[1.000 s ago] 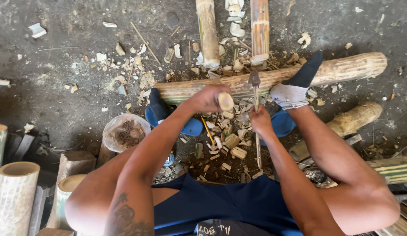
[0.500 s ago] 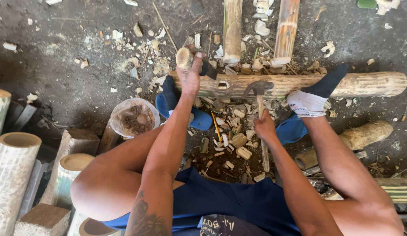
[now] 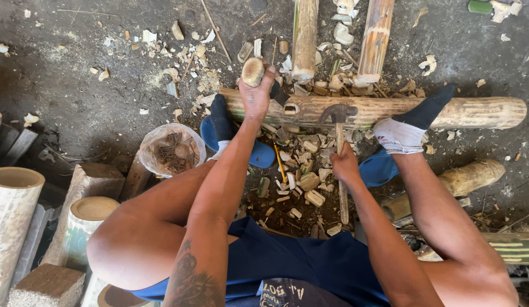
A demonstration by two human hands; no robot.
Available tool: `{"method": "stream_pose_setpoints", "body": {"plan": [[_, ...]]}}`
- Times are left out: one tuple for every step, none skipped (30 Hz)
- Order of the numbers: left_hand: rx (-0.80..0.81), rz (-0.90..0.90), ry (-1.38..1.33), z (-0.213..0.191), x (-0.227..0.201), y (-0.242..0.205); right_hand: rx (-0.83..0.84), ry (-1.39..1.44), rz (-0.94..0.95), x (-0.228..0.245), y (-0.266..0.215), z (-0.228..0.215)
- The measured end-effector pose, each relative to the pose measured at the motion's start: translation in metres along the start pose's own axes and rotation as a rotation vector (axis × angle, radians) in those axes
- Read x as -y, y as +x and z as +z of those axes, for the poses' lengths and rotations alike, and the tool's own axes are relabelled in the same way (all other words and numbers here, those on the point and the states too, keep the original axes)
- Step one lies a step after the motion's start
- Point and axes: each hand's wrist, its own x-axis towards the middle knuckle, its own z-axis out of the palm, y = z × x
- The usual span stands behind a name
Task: The person measures and marks bamboo poles with a tape measure and pencil, then uses a hammer and chisel to split and shape the bamboo. The person repeatedly strikes the chisel to remove material and refine the bamboo pieces.
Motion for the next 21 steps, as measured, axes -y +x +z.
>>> {"method": "stream_pose_setpoints", "body": {"plan": [[0.008, 0.005, 0.022, 0.001, 0.000, 0.001, 0.001, -0.016, -0.001, -0.001, 0.001, 0.000], [0.017, 0.009, 0.044, 0.002, -0.001, 0.002, 0.002, -0.033, 0.000, -0.002, 0.002, 0.000], [0.026, 0.014, 0.066, 0.003, -0.002, 0.004, 0.000, -0.035, -0.009, -0.003, 0.003, 0.000], [0.054, 0.026, 0.099, 0.004, -0.002, 0.005, -0.001, -0.038, -0.017, -0.004, 0.003, 0.000], [0.082, 0.038, 0.132, 0.006, -0.003, 0.007, -0.001, -0.041, -0.025, -0.005, 0.003, 0.000], [0.112, 0.051, 0.166, 0.006, -0.004, 0.008, 0.009, -0.047, -0.011, -0.005, 0.003, 0.000], [0.142, 0.002, 0.198, 0.007, -0.005, 0.009, 0.018, -0.053, 0.002, -0.004, 0.002, 0.001], [0.172, -0.046, 0.230, 0.007, -0.004, 0.008, 0.028, -0.059, 0.016, -0.002, 0.002, 0.000], [0.203, -0.095, 0.261, 0.007, -0.004, 0.005, 0.021, -0.072, 0.005, 0.003, 0.000, -0.001], [0.201, -0.080, 0.251, 0.006, -0.003, 0.002, 0.014, -0.087, -0.013, 0.010, -0.001, -0.004], [0.200, -0.065, 0.242, 0.004, -0.002, -0.006, 0.006, -0.102, -0.030, 0.020, -0.004, -0.007], [0.199, -0.045, 0.232, 0.002, -0.002, -0.010, 0.016, -0.062, -0.038, 0.034, -0.006, -0.011], [0.259, -0.022, 0.174, 0.000, -0.002, -0.011, 0.026, -0.022, -0.046, 0.052, -0.007, -0.019], [0.324, -0.008, 0.119, -0.004, -0.001, -0.015, 0.036, 0.022, -0.045, 0.069, -0.012, -0.028], [0.389, 0.006, 0.063, -0.008, -0.001, -0.016, 0.007, -0.047, -0.124, 0.090, -0.014, -0.037], [0.368, -0.022, 0.062, -0.011, 0.001, -0.019, -0.017, -0.124, -0.200, 0.111, -0.018, -0.049], [0.347, -0.051, 0.062, -0.013, 0.001, -0.020, -0.091, -0.123, -0.451, 0.129, -0.029, -0.057], [0.328, -0.068, 0.061, -0.014, 0.000, -0.014, -0.168, -0.119, -0.715, 0.152, -0.037, -0.066], [0.318, -0.092, 0.059, -0.013, -0.001, -0.010, -0.217, -0.153, -0.839, 0.176, -0.044, -0.076], [0.306, -0.124, 0.062, -0.014, -0.002, -0.010, -0.260, -0.185, -0.956, 0.196, -0.053, -0.082], [0.294, -0.156, 0.064, -0.015, -0.002, -0.010, -0.239, -0.242, -1.032, 0.213, -0.063, -0.092]]}}
